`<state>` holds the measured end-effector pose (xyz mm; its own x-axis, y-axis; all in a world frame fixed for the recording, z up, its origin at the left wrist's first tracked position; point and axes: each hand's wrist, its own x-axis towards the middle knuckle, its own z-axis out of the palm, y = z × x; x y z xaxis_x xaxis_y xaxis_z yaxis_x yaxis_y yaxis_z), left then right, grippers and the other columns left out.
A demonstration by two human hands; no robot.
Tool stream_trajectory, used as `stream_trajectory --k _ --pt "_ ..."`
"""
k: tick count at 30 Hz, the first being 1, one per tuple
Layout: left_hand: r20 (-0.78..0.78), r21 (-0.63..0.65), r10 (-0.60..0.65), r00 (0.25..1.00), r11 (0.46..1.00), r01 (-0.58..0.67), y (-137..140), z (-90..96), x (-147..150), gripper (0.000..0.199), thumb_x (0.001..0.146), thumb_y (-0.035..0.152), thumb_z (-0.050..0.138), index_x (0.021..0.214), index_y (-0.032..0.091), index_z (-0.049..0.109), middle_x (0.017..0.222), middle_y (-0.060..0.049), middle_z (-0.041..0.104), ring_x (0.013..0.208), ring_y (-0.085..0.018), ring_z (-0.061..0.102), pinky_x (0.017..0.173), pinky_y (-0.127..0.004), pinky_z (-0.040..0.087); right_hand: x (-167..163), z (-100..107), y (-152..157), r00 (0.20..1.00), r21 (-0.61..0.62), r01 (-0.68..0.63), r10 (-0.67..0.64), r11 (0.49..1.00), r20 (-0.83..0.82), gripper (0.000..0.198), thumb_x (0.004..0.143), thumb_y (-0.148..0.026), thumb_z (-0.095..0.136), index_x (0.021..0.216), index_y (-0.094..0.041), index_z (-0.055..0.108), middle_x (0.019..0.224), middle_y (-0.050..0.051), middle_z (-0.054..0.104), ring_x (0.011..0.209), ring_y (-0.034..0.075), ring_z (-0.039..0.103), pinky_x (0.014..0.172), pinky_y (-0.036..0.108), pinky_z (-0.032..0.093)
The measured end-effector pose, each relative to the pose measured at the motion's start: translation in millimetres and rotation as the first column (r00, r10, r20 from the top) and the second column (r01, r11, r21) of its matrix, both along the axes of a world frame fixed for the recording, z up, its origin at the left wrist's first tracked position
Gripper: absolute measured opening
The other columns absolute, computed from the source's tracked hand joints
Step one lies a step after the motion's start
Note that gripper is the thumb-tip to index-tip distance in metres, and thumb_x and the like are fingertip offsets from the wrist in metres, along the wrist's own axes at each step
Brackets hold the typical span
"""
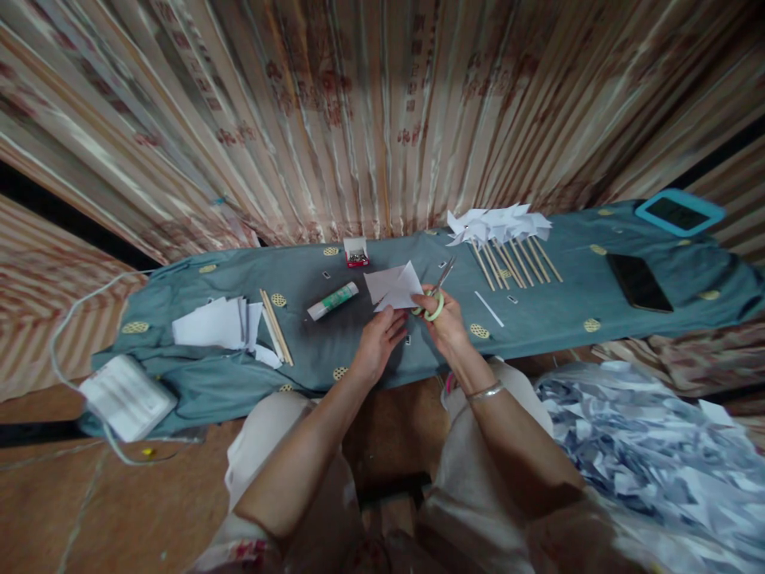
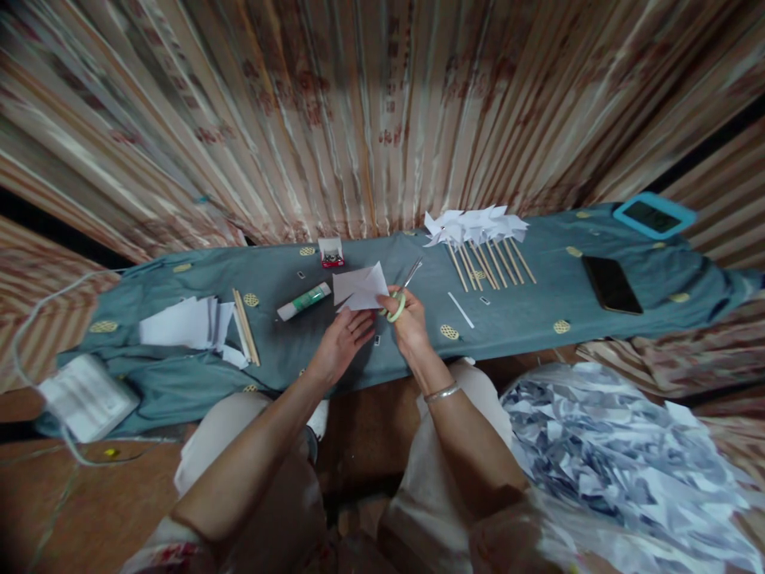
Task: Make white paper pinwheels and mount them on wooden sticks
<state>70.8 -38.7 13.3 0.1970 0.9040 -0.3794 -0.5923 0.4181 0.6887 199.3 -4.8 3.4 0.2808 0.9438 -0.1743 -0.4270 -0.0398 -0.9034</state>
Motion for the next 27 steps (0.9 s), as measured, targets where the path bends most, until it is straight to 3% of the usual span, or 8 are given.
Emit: stream_trajectory --k 4,11,17,21,27 --pt "-0.039 0.019 0.075 0.996 0.997 -0.075 0 -6.4 9 0.025 0.078 0.039 0.077 0.086 0.017 0.069 0.102 -0.009 0.074 0.116 -0.025 0.063 0.100 -0.036 0.045 -16 -1 -2 0.998 -0.015 -0.044 0.043 0.999 -0.050 0.038 0.047 -0.034 0.087 0.073 -0.021 0.063 0.060 -0.008 0.060 0.054 0.008 0.051 0.056 0.023 0.040" --pt "0.027 0.009 0.319 0.947 0.947 -0.320 15 5.1 0 0.027 0.091 0.033 0.064 0.112 0.016 0.065 0.108 -0.009 0.074 0.098 -0.020 0.070 0.092 -0.033 0.050 -35 -3 -7 0.988 -0.042 -0.148 0.149 0.988 0.029 0.043 0.046 -0.040 0.088 0.076 -0.021 0.063 0.059 -0.007 0.060 0.054 0.010 0.050 0.056 0.025 0.040" --pt "0.051 0.060 0.377 0.925 0.923 -0.380 23 11.0 -12 0.018 0.095 0.027 0.056 0.100 0.013 0.066 0.094 -0.007 0.075 0.083 -0.017 0.070 0.082 -0.028 0.052 -39 3 -15 0.954 -0.036 -0.263 0.266 0.964 0.137 0.040 0.051 -0.044 0.087 0.073 -0.020 0.064 0.060 -0.005 0.062 0.055 0.010 0.050 0.056 0.025 0.040" --pt "0.027 0.085 0.372 0.928 0.924 -0.373 30 13.2 -22 0.019 0.093 0.031 0.059 0.093 0.014 0.065 0.081 -0.005 0.073 0.077 -0.016 0.069 0.074 -0.026 0.052 -33 8 -21 0.895 -0.053 -0.409 0.412 0.911 0.172 0.044 0.056 -0.053 0.085 0.077 -0.019 0.066 0.063 -0.001 0.067 0.057 0.012 0.055 0.058 0.026 0.044" --pt "0.050 0.114 0.399 0.916 0.909 -0.402 36 18.6 -33 0.018 0.093 0.030 0.060 0.104 0.017 0.066 0.098 -0.006 0.075 0.088 -0.016 0.070 0.076 -0.025 0.055 -17 15 -32 0.750 -0.078 -0.612 0.609 0.787 0.259 0.050 0.063 -0.065 0.078 0.078 -0.018 0.068 0.061 0.000 0.068 0.054 0.010 0.055 0.055 0.024 0.044"
